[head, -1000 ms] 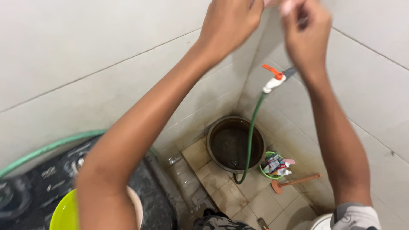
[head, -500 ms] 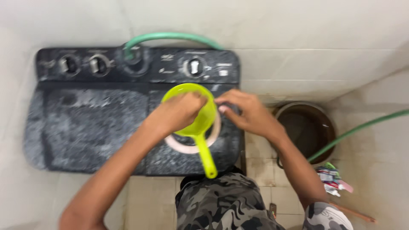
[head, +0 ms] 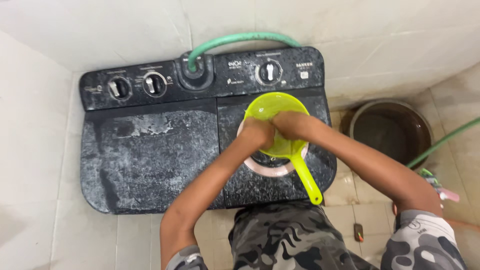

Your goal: The person pours cleaning liquid into a small scoop, mixes it with water from a bucket, and then uses a plunger to scrub the inside of the toilet bowl.

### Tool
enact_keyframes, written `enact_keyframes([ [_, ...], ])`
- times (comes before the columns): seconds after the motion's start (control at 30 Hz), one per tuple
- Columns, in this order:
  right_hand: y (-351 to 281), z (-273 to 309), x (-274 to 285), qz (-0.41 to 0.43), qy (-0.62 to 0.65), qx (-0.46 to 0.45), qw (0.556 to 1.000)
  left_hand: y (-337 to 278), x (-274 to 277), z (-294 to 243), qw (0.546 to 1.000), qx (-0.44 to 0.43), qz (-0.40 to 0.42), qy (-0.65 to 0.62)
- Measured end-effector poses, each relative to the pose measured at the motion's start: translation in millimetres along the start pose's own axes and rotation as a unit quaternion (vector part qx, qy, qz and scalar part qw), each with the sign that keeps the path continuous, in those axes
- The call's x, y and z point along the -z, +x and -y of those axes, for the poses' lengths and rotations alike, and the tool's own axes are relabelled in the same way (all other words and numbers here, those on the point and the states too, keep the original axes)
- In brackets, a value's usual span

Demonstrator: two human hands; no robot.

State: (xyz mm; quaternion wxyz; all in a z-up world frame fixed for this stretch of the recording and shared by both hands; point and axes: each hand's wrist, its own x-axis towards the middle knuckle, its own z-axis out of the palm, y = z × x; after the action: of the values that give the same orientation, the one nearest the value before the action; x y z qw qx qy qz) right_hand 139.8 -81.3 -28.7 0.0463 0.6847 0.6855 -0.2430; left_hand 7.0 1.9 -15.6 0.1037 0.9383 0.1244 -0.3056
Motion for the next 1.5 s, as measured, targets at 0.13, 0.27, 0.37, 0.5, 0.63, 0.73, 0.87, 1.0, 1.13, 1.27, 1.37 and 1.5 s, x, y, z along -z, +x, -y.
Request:
enact_keyframes([
  [0.13, 3, -4, -10, -0.087, 0.005, 0.028, 0.996, 29, -25, 9, 0.990, -0.041, -0.136, 0.025],
  [0.27, -4, 9, 5, -0.058, 0.010, -0.041, 0.997, 32, -25, 12, 0.981, -0.037, -0.188, 0.018],
  [0.37, -22, 20, 33, -0.138, -0.033, -0.068, 0.988, 12, -14, 13, 0.973, -0.031, -0.194, -0.118],
  [0.5, -42, 28, 55, -0.187, 0.051, -0.072, 0.978, -7, -9, 1, 0.933, -0.017, -0.311, -0.181],
  [0.63, -46, 31, 52, -0.253, 0.090, -0.012, 0.963, -10, -4, -3, 0.883, -0.053, -0.405, -0.230],
  [0.73, -51, 26, 46, -0.240, 0.085, -0.070, 0.965, -18, 2, -3, 0.890, -0.005, -0.386, -0.243],
  [0.87, -32, 15, 27, -0.169, 0.041, -0.033, 0.984, -46, 9, -6, 0.875, -0.023, -0.427, -0.229],
  [1.0, -4, 23, 10, -0.019, 0.086, -0.029, 0.996, -68, 26, 0, 0.831, -0.020, -0.532, -0.160],
  [1.13, 6, 30, -3, 0.131, 0.017, -0.010, 0.991, -61, 36, 12, 0.799, -0.023, -0.552, -0.239],
  [1.27, 13, 19, -16, 0.223, -0.056, -0.010, 0.973, -47, 33, 8, 0.809, -0.002, -0.480, -0.338],
  [1.37, 15, 6, -25, 0.157, -0.101, -0.068, 0.980, -39, 24, 7, 0.807, 0.012, -0.484, -0.338],
  [1.5, 28, 16, -28, -0.006, 0.004, -0.065, 0.998, -30, 18, 11, 0.796, 0.016, -0.510, -0.325],
])
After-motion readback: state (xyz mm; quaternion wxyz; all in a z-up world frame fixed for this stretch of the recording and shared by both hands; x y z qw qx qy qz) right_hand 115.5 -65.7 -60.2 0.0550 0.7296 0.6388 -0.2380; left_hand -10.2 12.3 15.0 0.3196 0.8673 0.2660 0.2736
